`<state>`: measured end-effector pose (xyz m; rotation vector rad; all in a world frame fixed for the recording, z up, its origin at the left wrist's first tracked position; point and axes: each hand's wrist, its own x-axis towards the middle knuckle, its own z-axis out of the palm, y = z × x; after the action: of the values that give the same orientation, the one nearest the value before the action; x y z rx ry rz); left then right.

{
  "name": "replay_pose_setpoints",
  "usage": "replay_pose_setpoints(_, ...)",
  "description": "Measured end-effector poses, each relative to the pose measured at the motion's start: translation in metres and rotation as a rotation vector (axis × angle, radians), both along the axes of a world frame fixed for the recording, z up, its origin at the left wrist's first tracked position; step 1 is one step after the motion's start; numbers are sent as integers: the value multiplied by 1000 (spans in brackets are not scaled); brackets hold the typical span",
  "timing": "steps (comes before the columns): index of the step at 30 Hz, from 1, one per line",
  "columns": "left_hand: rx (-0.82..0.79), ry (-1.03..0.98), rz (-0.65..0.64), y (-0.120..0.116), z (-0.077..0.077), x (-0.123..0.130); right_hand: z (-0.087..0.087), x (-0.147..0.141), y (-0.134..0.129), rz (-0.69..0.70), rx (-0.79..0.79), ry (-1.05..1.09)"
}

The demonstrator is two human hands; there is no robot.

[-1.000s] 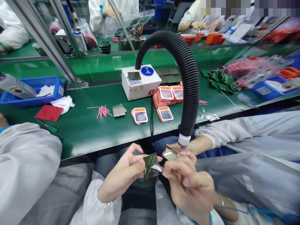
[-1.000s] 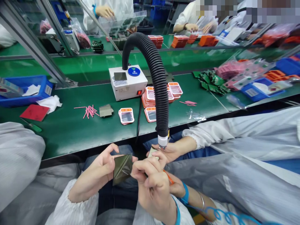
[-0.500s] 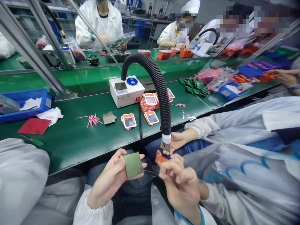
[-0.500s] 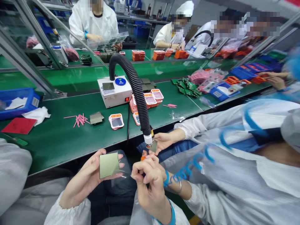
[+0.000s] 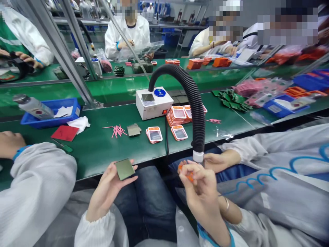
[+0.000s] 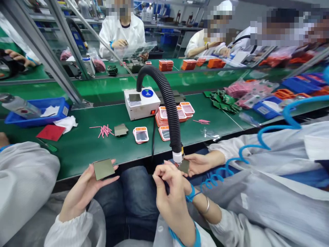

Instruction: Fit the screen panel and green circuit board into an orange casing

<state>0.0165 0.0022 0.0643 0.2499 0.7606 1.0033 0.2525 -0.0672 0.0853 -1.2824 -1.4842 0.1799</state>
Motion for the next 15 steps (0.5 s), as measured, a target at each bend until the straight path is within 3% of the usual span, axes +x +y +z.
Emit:
replay_pose_setpoints(8, 44, 27, 21, -8, 6, -20, -29, -34, 67, 50, -209, -39)
replay_pose_setpoints(15, 21, 18, 55, -5, -1, -33, -58, -36, 100, 62, -270, -103)
